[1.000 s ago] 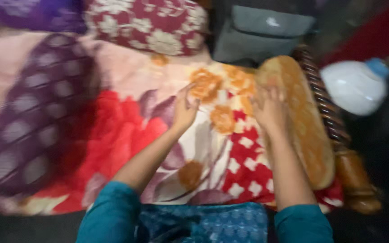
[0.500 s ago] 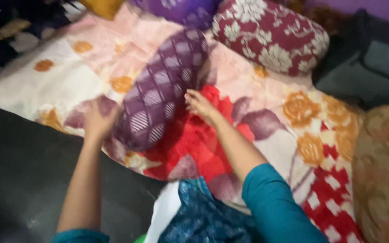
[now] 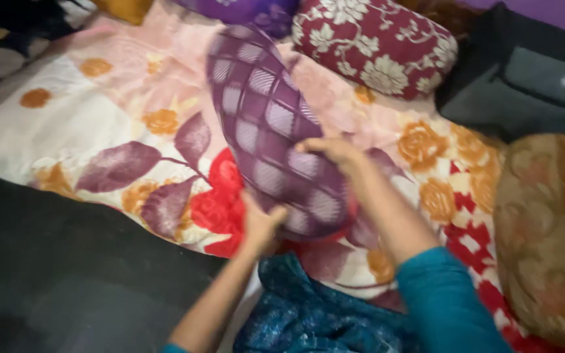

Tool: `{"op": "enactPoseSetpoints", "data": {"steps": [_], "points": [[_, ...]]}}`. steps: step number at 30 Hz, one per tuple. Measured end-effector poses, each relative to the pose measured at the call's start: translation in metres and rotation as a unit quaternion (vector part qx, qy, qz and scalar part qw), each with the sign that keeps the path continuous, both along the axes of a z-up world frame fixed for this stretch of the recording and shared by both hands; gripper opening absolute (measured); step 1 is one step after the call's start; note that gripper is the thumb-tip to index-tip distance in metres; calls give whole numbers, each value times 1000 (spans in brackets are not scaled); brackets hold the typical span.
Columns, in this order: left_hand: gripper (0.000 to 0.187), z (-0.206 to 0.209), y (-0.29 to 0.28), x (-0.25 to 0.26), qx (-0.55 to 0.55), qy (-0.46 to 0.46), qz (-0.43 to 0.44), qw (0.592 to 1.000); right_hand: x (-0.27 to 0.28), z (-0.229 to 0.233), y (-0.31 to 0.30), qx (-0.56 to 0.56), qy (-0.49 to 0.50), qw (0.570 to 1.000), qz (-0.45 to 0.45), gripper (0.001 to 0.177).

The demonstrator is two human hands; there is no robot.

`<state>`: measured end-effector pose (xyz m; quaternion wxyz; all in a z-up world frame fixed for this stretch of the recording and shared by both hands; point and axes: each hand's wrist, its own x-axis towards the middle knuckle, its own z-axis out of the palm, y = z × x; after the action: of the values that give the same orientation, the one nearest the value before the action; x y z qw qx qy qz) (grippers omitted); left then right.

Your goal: The person sits on the floor and arranges several cylindrical pillows on a floral bedspread. They smooth the fabric of the pillows with their hands, repositioning them one by one to create a neat row.

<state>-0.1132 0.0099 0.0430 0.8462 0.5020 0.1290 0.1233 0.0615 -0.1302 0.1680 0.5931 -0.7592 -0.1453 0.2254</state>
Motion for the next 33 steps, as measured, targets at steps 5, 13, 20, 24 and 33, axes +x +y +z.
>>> {"op": "enactPoseSetpoints", "data": {"steps": [5,13,20,24,33], "points": [[80,24,-159,-24,147,42,-282,947,-19,82,-153,-170,-207,946,181,113],[27,113,-143,-54,582,-292,-173,739,-138,-2,-263,-436,-326,832,106,99],[54,82,-82,-10,743,-232,27,627,-223,-43,-229,-492,-522,683,-140,68],[49,57,-91,60,747,-176,-10,641,-162,-55,-230,-482,-490,708,-162,65],[47,44,-94,123,765,-87,-113,628,-84,-73,-231,-492,-374,777,-116,64]]}}
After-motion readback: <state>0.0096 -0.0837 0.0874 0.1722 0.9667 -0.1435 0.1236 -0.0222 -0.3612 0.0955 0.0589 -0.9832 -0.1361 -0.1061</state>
